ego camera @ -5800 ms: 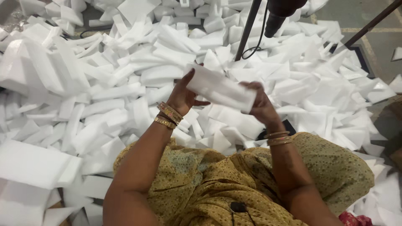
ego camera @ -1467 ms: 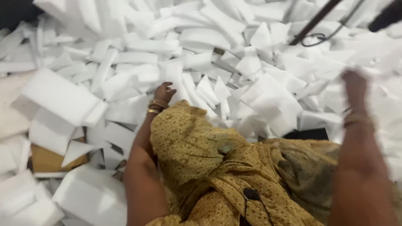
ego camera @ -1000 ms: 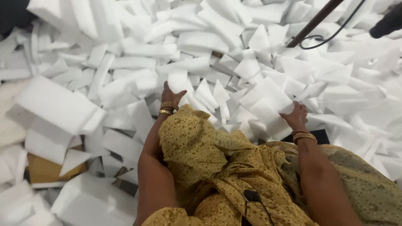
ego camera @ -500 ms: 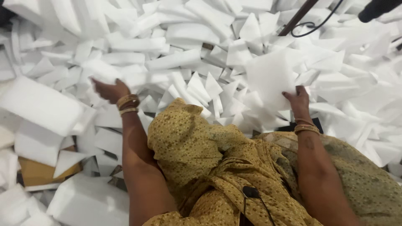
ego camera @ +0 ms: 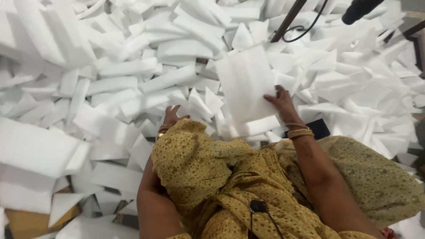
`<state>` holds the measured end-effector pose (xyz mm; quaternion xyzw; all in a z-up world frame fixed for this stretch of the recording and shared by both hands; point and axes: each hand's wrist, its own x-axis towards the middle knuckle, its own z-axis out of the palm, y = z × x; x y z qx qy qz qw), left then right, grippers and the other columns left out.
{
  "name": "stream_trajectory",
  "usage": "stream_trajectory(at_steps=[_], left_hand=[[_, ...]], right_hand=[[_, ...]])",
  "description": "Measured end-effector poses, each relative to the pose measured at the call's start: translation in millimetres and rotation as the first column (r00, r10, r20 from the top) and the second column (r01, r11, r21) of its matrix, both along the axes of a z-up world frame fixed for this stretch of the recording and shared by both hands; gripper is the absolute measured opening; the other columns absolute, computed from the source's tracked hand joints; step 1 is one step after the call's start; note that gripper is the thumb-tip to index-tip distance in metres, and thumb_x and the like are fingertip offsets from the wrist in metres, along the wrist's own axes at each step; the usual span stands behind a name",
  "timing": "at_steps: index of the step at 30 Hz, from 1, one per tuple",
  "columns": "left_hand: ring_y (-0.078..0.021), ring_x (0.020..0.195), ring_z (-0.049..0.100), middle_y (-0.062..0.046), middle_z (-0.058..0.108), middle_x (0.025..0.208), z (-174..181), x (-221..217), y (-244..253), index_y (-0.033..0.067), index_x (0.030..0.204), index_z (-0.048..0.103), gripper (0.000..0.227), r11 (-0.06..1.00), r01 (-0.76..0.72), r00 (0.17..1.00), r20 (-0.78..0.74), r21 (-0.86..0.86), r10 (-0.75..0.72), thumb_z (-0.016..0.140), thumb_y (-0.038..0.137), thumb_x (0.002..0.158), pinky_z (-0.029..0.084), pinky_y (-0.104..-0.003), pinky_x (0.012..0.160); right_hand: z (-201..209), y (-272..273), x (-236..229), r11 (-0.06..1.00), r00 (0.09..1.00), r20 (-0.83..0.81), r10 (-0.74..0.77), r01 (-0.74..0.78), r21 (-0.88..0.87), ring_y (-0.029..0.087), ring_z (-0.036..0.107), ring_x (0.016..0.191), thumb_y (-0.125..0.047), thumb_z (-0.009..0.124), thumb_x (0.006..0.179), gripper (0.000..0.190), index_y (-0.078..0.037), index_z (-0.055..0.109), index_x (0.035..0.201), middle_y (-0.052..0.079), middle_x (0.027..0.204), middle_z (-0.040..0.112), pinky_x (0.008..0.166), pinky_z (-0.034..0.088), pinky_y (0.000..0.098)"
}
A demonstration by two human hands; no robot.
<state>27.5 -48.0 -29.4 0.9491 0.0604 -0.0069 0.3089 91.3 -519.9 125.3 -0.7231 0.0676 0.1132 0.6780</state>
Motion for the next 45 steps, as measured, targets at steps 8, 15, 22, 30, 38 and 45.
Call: stream_trajectory(at_steps=[8,15,22,30,38,45], left_hand=[[-0.0391,0.132,0.052,-0.027,0.053,0.147,144,44,-40,0.0047,0.155,0.040,0.079,0.930,0.209,0.978,0.063,-0.301,-0.200,0.070,0.052,0.099,0.044,-0.049,0.106],[-0.0265,0.115,0.064,-0.016,0.064,0.128,222,35,-104,-0.0017,0.145,0.045,0.071,0.254,0.142,0.975,0.091,-0.957,-0.204,0.072,0.039,0.094,0.059,-0.041,0.098],[-0.0341,0.112,0.067,-0.021,0.064,0.121,195,33,-124,-0.0066,0.134,0.051,0.064,-0.127,0.070,0.899,0.117,-0.989,-0.422,0.070,0.043,0.097,0.062,-0.052,0.098],[-0.0342,0.119,0.063,-0.018,0.065,0.126,185,40,-111,0.0015,0.136,0.054,0.056,-0.099,0.103,0.956,0.126,-0.990,-0.265,0.069,0.038,0.096,0.058,-0.054,0.101],[-0.0335,0.118,0.069,-0.018,0.070,0.126,211,21,-100,0.0015,0.139,0.055,0.058,0.387,0.197,0.971,0.125,-0.901,-0.203,0.068,0.039,0.097,0.060,-0.049,0.101],[-0.0338,0.115,0.067,-0.017,0.065,0.133,215,-6,-48,0.0118,0.148,0.039,0.075,0.366,0.033,0.976,0.109,-0.930,0.188,0.069,0.047,0.089,0.058,-0.049,0.098]], right_hand=[[12,46,-20,0.952,0.980,0.097,0.171,-0.190,0.242,0.023,0.069,0.108,0.002,0.069,0.092,0.044,0.004,0.050,0.132,0.014,0.118,0.070,0.096,0.061,0.0372],[29,78,-42,0.793,0.965,0.145,0.220,-0.264,0.550,0.022,0.065,0.120,-0.007,0.069,0.091,0.056,-0.004,0.049,0.143,0.009,0.129,0.067,0.106,0.056,0.0375],[10,90,-49,0.668,0.875,0.107,0.472,-0.434,0.605,0.028,0.066,0.111,-0.036,0.068,0.108,0.052,0.007,0.054,0.134,0.016,0.117,0.066,0.100,0.059,0.0456],[12,91,-48,0.551,0.915,0.168,0.366,-0.358,0.753,0.026,0.063,0.099,-0.037,0.063,0.109,0.047,-0.004,0.053,0.141,0.013,0.105,0.064,0.094,0.057,0.0447],[19,112,-45,0.944,0.922,0.340,0.185,-0.263,0.201,0.025,0.055,0.127,-0.022,0.064,0.102,0.056,0.001,0.044,0.149,0.016,0.140,0.058,0.108,0.048,0.0419],[7,128,-66,0.808,0.780,0.213,0.588,-0.555,-0.195,0.026,0.049,0.140,-0.027,0.055,0.105,0.053,-0.007,0.042,0.153,0.013,0.152,0.052,0.113,0.045,0.0420]])
